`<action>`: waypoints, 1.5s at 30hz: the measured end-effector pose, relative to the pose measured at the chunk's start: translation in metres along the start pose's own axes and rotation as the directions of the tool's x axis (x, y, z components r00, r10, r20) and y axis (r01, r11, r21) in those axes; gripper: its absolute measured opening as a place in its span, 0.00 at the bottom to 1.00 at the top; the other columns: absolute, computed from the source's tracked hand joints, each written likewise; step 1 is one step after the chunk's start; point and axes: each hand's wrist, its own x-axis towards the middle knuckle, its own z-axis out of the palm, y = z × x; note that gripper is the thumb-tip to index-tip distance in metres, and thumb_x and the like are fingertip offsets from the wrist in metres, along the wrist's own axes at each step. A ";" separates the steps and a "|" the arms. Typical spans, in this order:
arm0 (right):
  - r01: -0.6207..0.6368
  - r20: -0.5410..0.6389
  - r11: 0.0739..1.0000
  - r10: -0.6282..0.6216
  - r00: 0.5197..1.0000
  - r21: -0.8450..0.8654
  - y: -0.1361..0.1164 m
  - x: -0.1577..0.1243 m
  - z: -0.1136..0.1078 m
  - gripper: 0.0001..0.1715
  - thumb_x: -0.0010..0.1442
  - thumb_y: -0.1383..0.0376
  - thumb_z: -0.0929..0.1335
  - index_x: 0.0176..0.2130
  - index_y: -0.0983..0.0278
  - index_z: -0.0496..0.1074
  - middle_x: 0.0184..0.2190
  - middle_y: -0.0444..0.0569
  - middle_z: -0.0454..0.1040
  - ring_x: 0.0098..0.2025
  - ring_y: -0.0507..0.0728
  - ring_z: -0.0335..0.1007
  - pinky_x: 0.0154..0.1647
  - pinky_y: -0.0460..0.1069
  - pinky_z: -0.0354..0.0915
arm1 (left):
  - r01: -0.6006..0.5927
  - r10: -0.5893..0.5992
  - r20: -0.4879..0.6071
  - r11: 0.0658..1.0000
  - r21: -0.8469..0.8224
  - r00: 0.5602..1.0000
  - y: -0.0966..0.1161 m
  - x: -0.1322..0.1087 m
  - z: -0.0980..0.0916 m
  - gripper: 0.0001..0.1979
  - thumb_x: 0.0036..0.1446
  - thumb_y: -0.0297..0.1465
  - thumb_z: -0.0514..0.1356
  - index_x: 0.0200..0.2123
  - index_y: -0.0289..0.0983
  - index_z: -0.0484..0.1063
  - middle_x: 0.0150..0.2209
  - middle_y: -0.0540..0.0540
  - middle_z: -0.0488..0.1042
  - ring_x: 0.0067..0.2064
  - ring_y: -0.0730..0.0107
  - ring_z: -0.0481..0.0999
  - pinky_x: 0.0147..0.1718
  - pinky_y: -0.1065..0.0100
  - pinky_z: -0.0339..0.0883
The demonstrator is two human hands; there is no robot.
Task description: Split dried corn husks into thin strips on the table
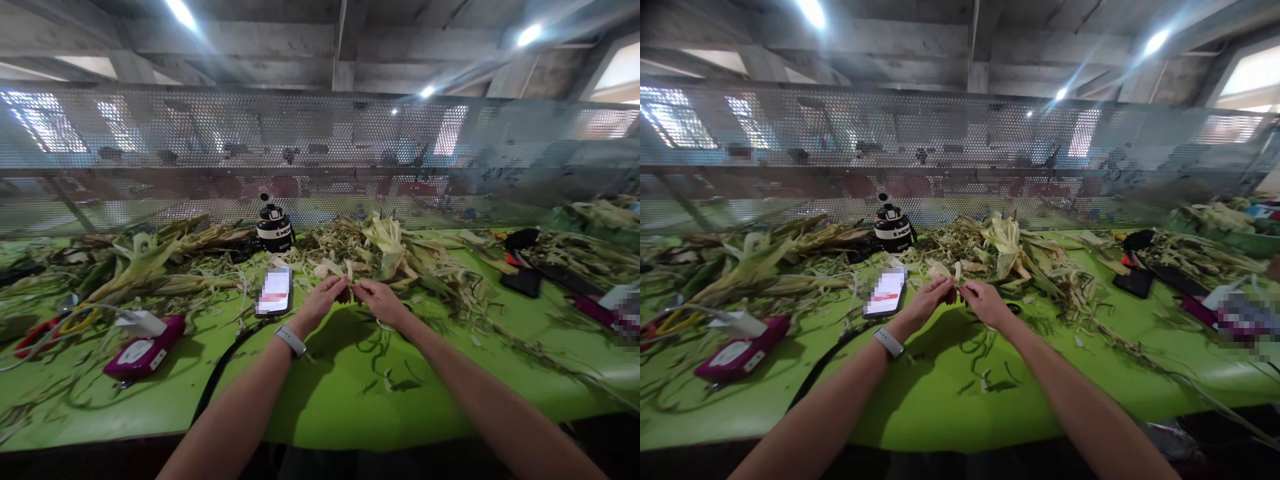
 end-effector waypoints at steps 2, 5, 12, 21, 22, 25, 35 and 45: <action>0.000 0.006 1.000 0.000 1.000 -0.012 0.002 0.000 -0.001 0.23 0.61 0.51 0.58 0.24 0.65 0.64 0.21 0.43 0.62 0.26 0.51 0.58 0.30 0.46 0.55 | 0.006 -0.006 0.012 1.000 0.012 1.000 0.001 0.000 -0.002 0.18 0.53 0.43 0.55 0.21 0.35 0.65 0.20 0.52 0.66 0.25 0.76 0.61 0.29 0.71 0.56; -0.007 0.001 1.000 0.007 1.000 0.006 0.002 0.000 -0.002 0.23 0.60 0.51 0.58 0.24 0.64 0.63 0.21 0.43 0.61 0.26 0.51 0.57 0.29 0.46 0.55 | 0.002 -0.003 0.020 0.999 0.051 1.000 0.002 0.001 -0.003 0.18 0.54 0.44 0.54 0.22 0.35 0.64 0.21 0.51 0.67 0.25 0.76 0.63 0.29 0.71 0.57; 0.013 0.049 0.997 -0.016 0.999 0.073 -0.001 -0.001 -0.002 0.21 0.61 0.53 0.58 0.25 0.64 0.64 0.23 0.44 0.64 0.28 0.52 0.59 0.32 0.47 0.57 | 0.026 -0.027 0.025 0.998 0.056 0.999 0.001 0.002 -0.003 0.16 0.53 0.45 0.54 0.31 0.37 0.63 0.21 0.53 0.68 0.24 0.73 0.67 0.27 0.70 0.61; -0.274 0.012 0.899 0.287 0.958 0.343 0.005 0.003 -0.008 0.23 0.57 0.49 0.58 0.23 0.63 0.62 0.18 0.42 0.62 0.21 0.51 0.58 0.23 0.46 0.57 | 0.099 -0.111 0.096 0.988 0.118 0.989 -0.002 0.000 0.003 0.21 0.47 0.50 0.58 0.25 0.36 0.62 0.18 0.54 0.67 0.18 0.78 0.64 0.20 0.73 0.60; -0.284 0.022 0.892 0.296 0.955 0.353 0.006 0.004 -0.008 0.23 0.57 0.48 0.58 0.23 0.62 0.60 0.16 0.41 0.60 0.18 0.50 0.56 0.20 0.45 0.55 | 0.107 -0.121 0.120 0.987 0.119 0.985 -0.003 -0.001 0.004 0.22 0.46 0.50 0.58 0.25 0.36 0.62 0.18 0.54 0.67 0.18 0.78 0.64 0.20 0.73 0.60; -0.229 -0.010 0.929 0.242 0.970 0.292 0.008 0.005 -0.005 0.22 0.55 0.47 0.61 0.23 0.62 0.59 0.15 0.38 0.56 0.17 0.48 0.51 0.18 0.45 0.51 | 0.118 -0.133 0.133 0.986 0.119 0.982 -0.003 -0.004 0.006 0.22 0.46 0.50 0.59 0.24 0.36 0.62 0.18 0.54 0.66 0.19 0.79 0.64 0.21 0.73 0.60; -0.108 -0.274 0.986 0.139 0.952 0.124 0.004 0.003 0.001 0.22 0.57 0.50 0.60 0.21 0.63 0.60 0.15 0.40 0.57 0.20 0.50 0.52 0.22 0.46 0.51 | 0.045 -0.071 0.131 0.981 0.190 0.989 0.004 -0.008 0.009 0.19 0.47 0.47 0.60 0.24 0.35 0.66 0.20 0.52 0.67 0.23 0.77 0.65 0.25 0.72 0.58; -0.173 -0.312 0.973 0.213 0.926 0.152 0.004 0.003 -0.002 0.24 0.55 0.49 0.62 0.19 0.63 0.61 0.14 0.40 0.56 0.19 0.50 0.51 0.21 0.46 0.50 | 0.025 -0.068 0.143 0.959 0.281 0.987 0.010 -0.009 0.009 0.19 0.50 0.46 0.58 0.26 0.34 0.67 0.22 0.50 0.70 0.26 0.74 0.66 0.28 0.71 0.59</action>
